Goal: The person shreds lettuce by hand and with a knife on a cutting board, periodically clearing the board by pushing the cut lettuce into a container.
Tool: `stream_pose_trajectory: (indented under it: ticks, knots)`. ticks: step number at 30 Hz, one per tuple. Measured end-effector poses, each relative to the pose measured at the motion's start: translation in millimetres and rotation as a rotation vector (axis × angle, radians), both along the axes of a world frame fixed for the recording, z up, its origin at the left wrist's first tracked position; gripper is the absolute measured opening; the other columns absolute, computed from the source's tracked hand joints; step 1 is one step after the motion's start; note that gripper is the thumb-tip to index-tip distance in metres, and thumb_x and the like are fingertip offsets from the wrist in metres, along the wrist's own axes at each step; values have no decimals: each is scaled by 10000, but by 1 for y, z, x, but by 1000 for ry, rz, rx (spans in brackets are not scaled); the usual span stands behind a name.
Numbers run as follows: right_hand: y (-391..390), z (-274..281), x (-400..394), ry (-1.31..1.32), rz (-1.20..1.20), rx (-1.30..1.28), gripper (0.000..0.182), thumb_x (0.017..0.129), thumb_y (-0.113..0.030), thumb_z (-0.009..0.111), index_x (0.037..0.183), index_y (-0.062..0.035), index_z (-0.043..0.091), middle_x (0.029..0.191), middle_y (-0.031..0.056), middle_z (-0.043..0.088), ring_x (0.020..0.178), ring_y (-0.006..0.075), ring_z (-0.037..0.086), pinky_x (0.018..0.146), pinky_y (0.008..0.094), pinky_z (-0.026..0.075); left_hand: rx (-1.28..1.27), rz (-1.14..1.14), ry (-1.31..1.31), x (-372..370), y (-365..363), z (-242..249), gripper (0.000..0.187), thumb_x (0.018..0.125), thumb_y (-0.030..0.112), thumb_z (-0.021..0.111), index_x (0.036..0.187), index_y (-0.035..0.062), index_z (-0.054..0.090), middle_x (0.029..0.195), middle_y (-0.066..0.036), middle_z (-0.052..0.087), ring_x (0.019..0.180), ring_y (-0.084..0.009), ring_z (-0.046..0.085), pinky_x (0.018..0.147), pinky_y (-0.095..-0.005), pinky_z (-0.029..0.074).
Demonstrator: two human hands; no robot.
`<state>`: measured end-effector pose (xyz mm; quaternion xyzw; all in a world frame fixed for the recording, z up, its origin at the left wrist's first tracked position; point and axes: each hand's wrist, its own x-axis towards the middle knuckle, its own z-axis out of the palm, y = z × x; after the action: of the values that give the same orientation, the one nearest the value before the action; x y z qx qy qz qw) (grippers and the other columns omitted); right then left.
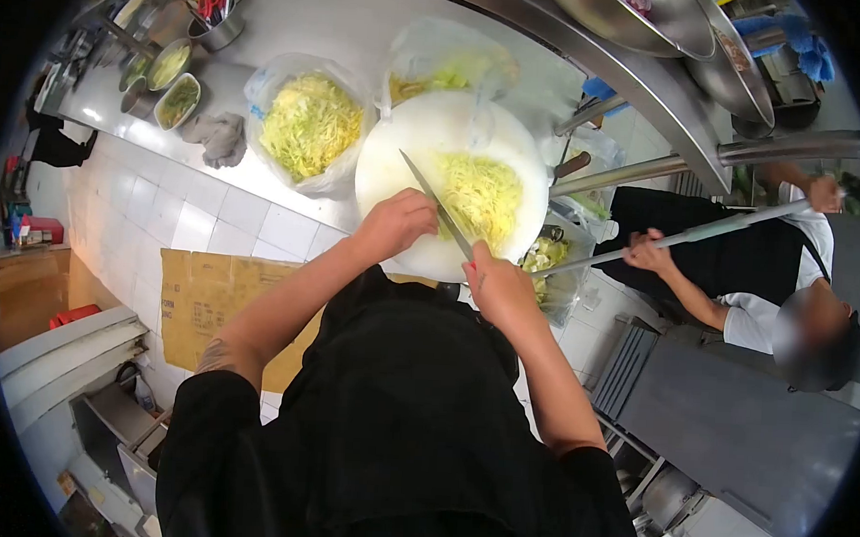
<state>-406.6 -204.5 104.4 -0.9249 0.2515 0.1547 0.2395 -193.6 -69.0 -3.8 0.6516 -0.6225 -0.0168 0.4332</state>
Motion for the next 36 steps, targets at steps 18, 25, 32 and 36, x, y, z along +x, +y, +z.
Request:
stream_pose_trajectory:
  ticks: [18,25,32,36]
  knots:
    - [-8,-31,3,-111,-17,6,260,1133,-283,611,1173,-42,519,851,285,759,847,514,758,733,646,567,13,-22,92,8,-2,-1,150,840,66,872,924,110,755,1057,-35,743,1011,-276,722,844,-393,612]
    - [9,4,-18,4,-15,7,257,1132,-284,608,1183,-46,523,836,277,758,849,518,757,757,640,571,-6,-11,74,9,2,-6,137,851,18,849,932,103,777,1062,-43,757,1003,-284,729,851,-393,609]
    - [-4,11,-6,4,2,37,246,1131,-275,597,1185,-47,522,879,284,766,867,521,758,768,642,573,-23,23,17,8,0,-10,121,857,18,820,939,102,791,1049,-48,767,974,-281,736,830,-390,621]
    - [5,-15,-7,38,-11,15,240,1133,-268,600,1158,-42,525,874,279,767,853,518,760,762,636,574,-36,36,26,6,1,-11,96,865,26,814,929,96,796,1058,-52,767,978,-279,737,829,-390,621]
